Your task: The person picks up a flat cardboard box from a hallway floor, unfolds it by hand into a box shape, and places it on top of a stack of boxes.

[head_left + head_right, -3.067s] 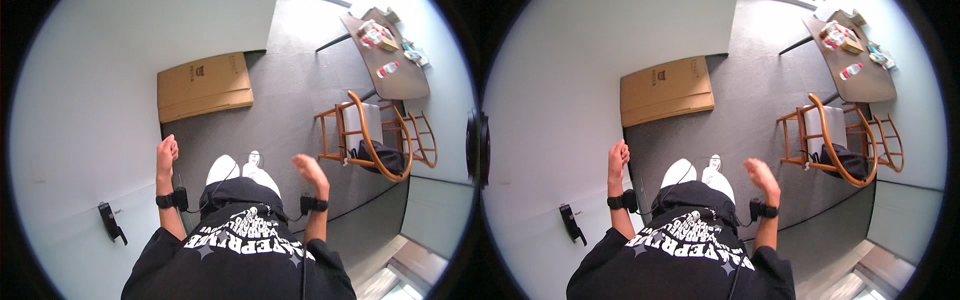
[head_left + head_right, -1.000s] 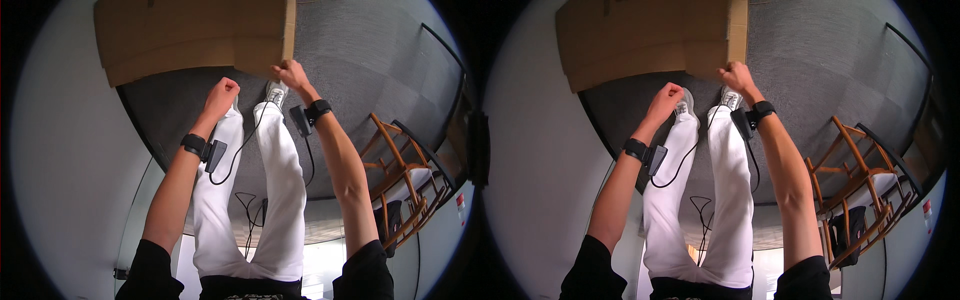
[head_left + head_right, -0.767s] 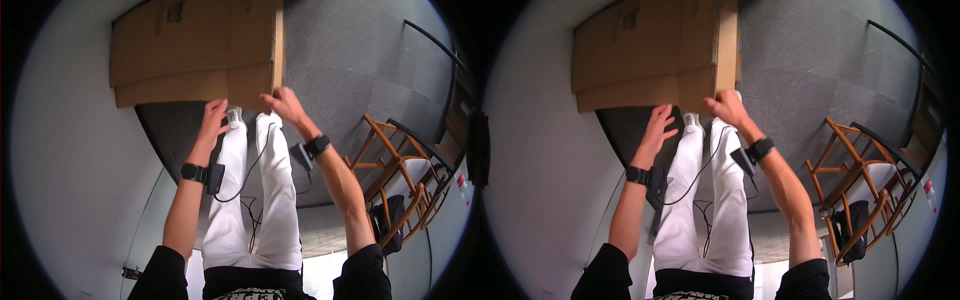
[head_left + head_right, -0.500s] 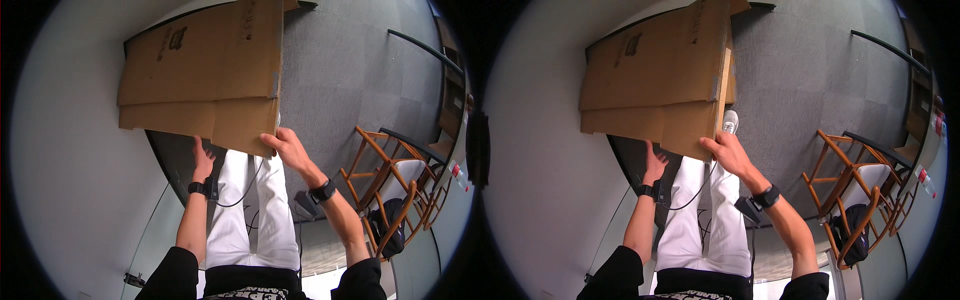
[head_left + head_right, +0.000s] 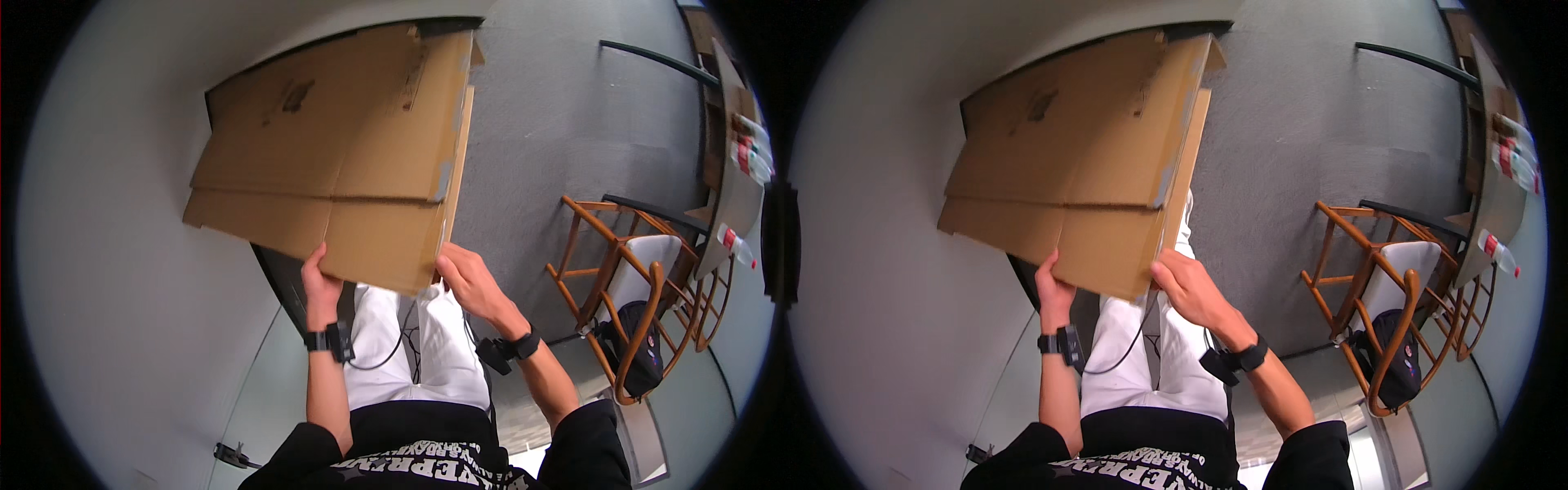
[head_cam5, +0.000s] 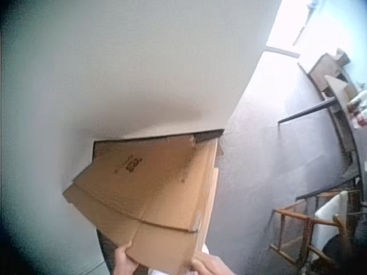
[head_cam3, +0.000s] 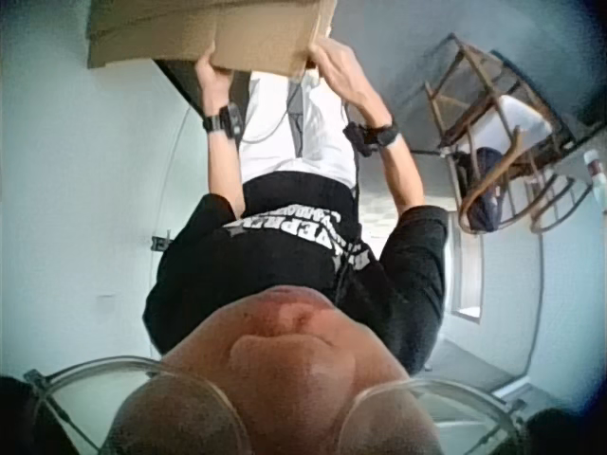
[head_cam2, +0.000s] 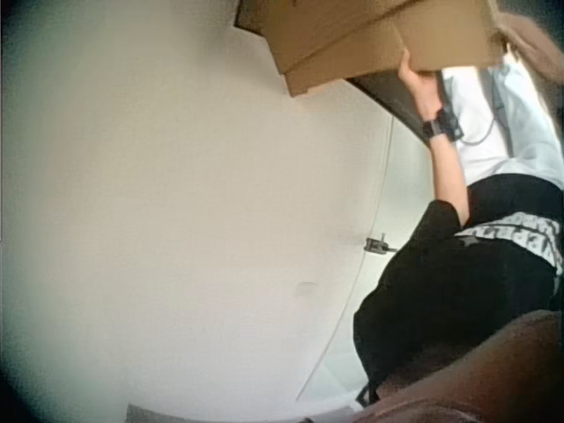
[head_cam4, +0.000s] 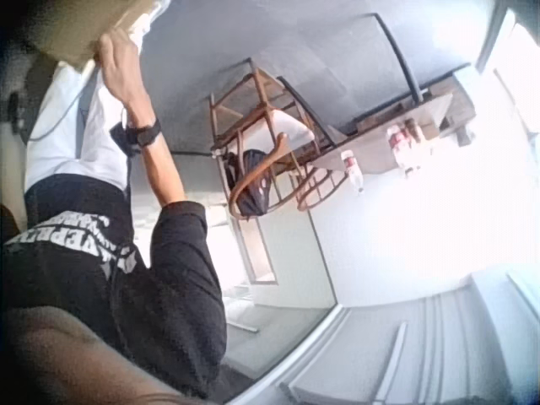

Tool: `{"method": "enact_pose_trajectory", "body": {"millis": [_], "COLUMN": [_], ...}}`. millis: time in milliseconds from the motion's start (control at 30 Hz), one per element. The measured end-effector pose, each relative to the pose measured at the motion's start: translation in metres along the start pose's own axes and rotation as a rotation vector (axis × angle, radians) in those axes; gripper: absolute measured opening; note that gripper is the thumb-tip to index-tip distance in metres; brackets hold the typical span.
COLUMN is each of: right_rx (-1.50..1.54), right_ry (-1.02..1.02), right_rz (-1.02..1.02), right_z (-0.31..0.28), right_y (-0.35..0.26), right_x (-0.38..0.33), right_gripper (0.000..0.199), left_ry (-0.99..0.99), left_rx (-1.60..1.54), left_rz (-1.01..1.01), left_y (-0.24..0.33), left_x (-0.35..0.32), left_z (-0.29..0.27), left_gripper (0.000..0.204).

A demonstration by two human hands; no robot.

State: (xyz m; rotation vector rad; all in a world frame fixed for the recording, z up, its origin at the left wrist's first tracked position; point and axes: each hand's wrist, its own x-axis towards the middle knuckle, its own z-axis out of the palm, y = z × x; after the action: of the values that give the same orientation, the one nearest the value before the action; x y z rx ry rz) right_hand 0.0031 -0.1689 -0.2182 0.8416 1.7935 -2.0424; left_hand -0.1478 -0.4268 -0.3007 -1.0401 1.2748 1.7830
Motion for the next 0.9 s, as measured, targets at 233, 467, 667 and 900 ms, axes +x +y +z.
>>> {"method": "enact_pose_trajectory", "body": {"millis": [233,467,667,900], "right_rx": [-0.878,-0.65,-0.625,-0.689], "right_ry": [0.225,0.098,0.101,0.5], "right_rz": [-0.268,-0.559,-0.536,-0.538], "right_z": [-0.086,-0.058,-0.031,0.019], "right_y": [-0.026,-0.024,-0.054,-0.065], "right_x": [-0.088,-0.077,-0.154,-0.247], "right_gripper": [0.096,0.062,0.057,0.053], "left_ry": [0.05,-0.14,-0.215,-0.445], "left_rx": [0.222,0.564,0.714,0.834], "left_rz": [0.076,0.153,0.148,0.12], "left_y": [0.077,0.176,0.206,0.201], "left_x": [-0.109,-0.199,-0.237,-0.218], "left_z": [-0.009,0.015,0.038,0.067], "left_gripper": [0.037,0.028,0.032,0.034]}}
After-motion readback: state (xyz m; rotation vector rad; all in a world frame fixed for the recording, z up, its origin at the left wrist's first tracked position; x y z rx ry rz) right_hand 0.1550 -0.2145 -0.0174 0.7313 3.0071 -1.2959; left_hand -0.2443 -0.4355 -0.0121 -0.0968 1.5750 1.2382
